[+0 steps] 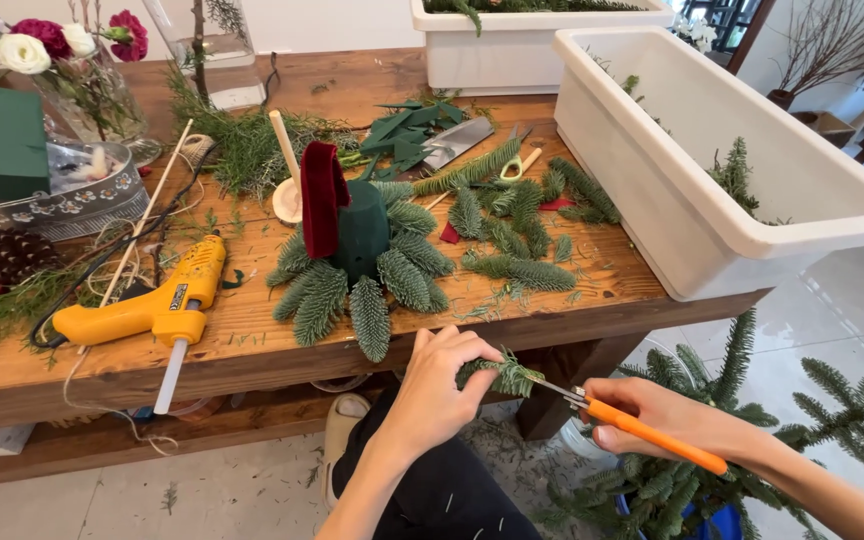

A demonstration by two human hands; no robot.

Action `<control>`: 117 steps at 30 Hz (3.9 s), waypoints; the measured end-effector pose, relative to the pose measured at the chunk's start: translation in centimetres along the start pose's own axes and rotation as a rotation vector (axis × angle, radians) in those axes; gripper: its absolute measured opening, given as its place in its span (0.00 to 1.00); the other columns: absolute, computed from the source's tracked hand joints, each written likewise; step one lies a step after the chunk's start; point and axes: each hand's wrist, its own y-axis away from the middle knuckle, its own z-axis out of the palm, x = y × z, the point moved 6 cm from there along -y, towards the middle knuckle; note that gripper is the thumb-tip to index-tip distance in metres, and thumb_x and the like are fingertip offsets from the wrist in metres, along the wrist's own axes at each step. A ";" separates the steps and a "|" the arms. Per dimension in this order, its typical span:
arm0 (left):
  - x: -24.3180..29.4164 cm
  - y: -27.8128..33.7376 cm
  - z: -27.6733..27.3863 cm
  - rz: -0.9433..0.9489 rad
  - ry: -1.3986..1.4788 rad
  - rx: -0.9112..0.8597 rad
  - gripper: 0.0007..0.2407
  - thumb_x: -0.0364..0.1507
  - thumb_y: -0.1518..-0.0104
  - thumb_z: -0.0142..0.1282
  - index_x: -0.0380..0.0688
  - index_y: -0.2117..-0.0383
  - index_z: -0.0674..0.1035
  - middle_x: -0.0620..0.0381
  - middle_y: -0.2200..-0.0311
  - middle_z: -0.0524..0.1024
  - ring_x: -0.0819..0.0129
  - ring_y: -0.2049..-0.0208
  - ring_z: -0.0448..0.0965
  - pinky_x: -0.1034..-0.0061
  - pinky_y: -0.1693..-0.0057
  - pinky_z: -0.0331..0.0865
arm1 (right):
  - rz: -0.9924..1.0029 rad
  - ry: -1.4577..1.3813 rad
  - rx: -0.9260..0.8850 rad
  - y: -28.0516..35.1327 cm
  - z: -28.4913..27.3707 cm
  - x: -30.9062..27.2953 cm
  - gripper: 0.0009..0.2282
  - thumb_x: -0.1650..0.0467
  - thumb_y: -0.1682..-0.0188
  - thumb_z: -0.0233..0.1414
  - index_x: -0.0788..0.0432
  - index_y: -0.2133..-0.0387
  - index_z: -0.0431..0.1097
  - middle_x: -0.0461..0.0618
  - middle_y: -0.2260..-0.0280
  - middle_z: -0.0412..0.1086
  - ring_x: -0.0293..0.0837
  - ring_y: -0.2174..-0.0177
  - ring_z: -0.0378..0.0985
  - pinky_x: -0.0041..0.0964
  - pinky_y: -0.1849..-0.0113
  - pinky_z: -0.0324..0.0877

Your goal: The person trims pine branches from a small Christmas tree using orange shears and arranges the cut pieces onto a green floral foam base on a wooden table. The person alternates between trimming the tree on the floor and arranging the branches on the table.

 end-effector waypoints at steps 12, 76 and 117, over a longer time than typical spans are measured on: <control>-1.4 0.9 -3.9 -0.202 0.103 0.089 0.10 0.32 0.41 0.47 0.47 0.61 0.81 0.57 0.56 0.79 0.61 0.49 0.74 0.51 0.32 0.43 | 0.430 0.572 0.191 -2.9 -5.7 2.8 0.14 0.55 0.68 0.74 0.42 0.76 0.80 0.32 0.82 0.75 0.29 0.79 0.71 0.22 0.70 0.65; -11.6 -0.1 -17.6 -0.302 0.198 0.656 0.04 0.25 0.53 0.62 0.39 0.75 0.84 0.59 0.77 0.71 0.73 0.66 0.69 0.72 0.56 0.68 | -0.566 0.024 0.428 -28.8 -2.6 -22.2 0.22 0.64 0.37 0.34 0.63 0.70 0.75 0.51 0.73 0.70 0.42 0.66 0.69 0.48 0.52 0.66; -13.5 -1.8 -16.9 -0.241 0.306 0.495 0.15 0.35 0.50 0.68 0.39 0.60 0.83 0.42 0.54 0.80 0.48 0.48 0.77 0.58 0.42 0.69 | -0.570 0.050 0.435 -28.3 -2.5 -22.7 0.26 0.64 0.38 0.35 0.58 0.84 0.72 0.51 0.82 0.70 0.44 0.74 0.71 0.41 0.58 0.67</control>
